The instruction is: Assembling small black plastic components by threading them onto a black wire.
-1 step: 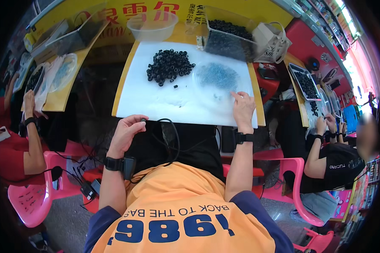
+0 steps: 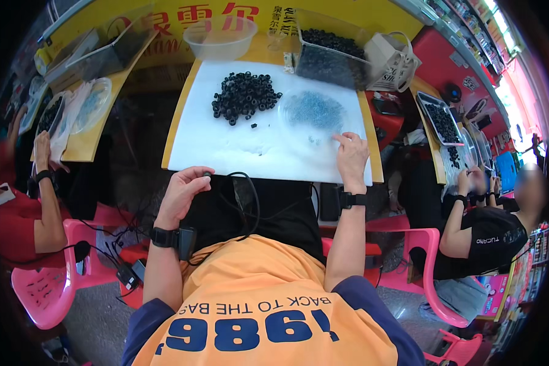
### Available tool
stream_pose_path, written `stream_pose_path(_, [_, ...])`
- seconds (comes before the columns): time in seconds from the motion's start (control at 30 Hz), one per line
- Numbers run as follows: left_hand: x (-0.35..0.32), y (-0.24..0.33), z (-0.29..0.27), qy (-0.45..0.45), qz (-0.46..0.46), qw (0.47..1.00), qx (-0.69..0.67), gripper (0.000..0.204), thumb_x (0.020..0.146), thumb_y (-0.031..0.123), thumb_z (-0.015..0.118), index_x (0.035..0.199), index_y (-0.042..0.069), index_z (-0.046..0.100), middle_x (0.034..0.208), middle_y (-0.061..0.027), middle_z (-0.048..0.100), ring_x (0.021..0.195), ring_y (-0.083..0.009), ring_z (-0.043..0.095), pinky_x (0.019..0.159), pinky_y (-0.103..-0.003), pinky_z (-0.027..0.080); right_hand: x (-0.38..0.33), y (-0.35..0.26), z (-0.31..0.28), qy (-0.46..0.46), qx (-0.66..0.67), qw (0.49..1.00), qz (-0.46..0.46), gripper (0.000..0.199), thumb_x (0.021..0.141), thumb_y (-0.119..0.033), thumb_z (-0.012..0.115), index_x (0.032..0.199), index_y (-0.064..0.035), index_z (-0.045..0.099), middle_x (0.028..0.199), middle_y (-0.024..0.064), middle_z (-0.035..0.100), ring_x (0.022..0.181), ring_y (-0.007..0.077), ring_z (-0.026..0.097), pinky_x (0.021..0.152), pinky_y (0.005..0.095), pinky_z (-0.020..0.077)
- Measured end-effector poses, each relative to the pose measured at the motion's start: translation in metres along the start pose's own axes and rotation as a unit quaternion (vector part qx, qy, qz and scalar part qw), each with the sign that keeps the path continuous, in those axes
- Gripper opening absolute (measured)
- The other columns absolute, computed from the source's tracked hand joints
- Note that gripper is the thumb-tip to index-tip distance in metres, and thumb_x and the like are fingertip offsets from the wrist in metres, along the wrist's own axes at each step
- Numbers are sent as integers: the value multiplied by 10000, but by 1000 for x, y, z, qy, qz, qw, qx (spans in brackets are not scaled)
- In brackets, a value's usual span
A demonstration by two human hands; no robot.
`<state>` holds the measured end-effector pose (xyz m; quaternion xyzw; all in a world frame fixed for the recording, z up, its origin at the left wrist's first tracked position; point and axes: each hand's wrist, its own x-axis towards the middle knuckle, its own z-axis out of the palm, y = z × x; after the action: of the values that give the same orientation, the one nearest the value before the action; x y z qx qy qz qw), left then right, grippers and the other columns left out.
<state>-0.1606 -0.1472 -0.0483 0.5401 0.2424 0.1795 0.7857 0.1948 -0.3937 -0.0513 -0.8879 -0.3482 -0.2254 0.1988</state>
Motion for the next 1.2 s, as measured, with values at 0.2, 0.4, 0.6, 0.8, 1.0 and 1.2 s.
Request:
stream_pose_path(0.2, [1, 0, 1, -1, 2, 1000, 2, 222, 941, 68, 674, 1148, 5, 723, 922, -17, 700, 837, -74, 647, 789, -201, 507, 4, 11, -7, 51, 104, 992, 44, 204, 874, -54, 649, 966, -167, 792, 1062, 38, 705, 1040, 290, 602, 918, 427, 453])
stream_pose_path(0.4, [2, -1, -1, -16, 3, 1000, 1, 222, 945, 78, 680, 1151, 3, 713, 1002, -69, 728, 877, -125, 687, 830, -252, 540, 2, 3, -17, 12, 96, 993, 65, 80, 835, -148, 729, 877, -122, 792, 947, 69, 724, 975, 305, 622, 886, 434, 463])
stream_pose_path(0.6, [1, -2, -2, 1, -8, 1000, -7, 226, 943, 72, 683, 1159, 6, 694, 1003, -77, 729, 875, -137, 692, 849, -271, 554, 5, -13, -32, -69, 75, 992, 74, 151, 811, -244, 758, 830, -98, 792, 902, 104, 732, 932, 321, 635, 863, 439, 472])
stream_pose_path(0.8, [4, -7, -5, 24, -21, 999, -26, 179, 939, 67, 687, 1112, 23, 688, 983, -69, 727, 858, -133, 688, 835, -267, 553, 11, -16, -28, -142, -7, 984, 109, 202, 801, -294, 754, 847, -102, 796, 919, 110, 744, 937, 335, 658, 875, 461, 469])
stream_pose_path(1.0, [1, -6, -2, 14, -11, 1000, -20, 178, 937, 62, 692, 1111, 22, 688, 992, -73, 728, 873, -135, 690, 850, -267, 554, 20, -28, -27, -172, -53, 980, 80, 208, 802, -294, 744, 847, -96, 790, 912, 124, 750, 890, 336, 686, 816, 450, 493])
stream_pose_path(1.2, [-2, 2, 19, -6, 47, 996, -78, 219, 947, 36, 678, 1162, -3, 679, 1041, -95, 721, 912, -148, 700, 880, -276, 565, 23, -11, -14, -93, 214, 961, 152, 180, 835, -225, 769, 917, -66, 782, 962, 78, 757, 766, 236, 651, 715, 342, 468])
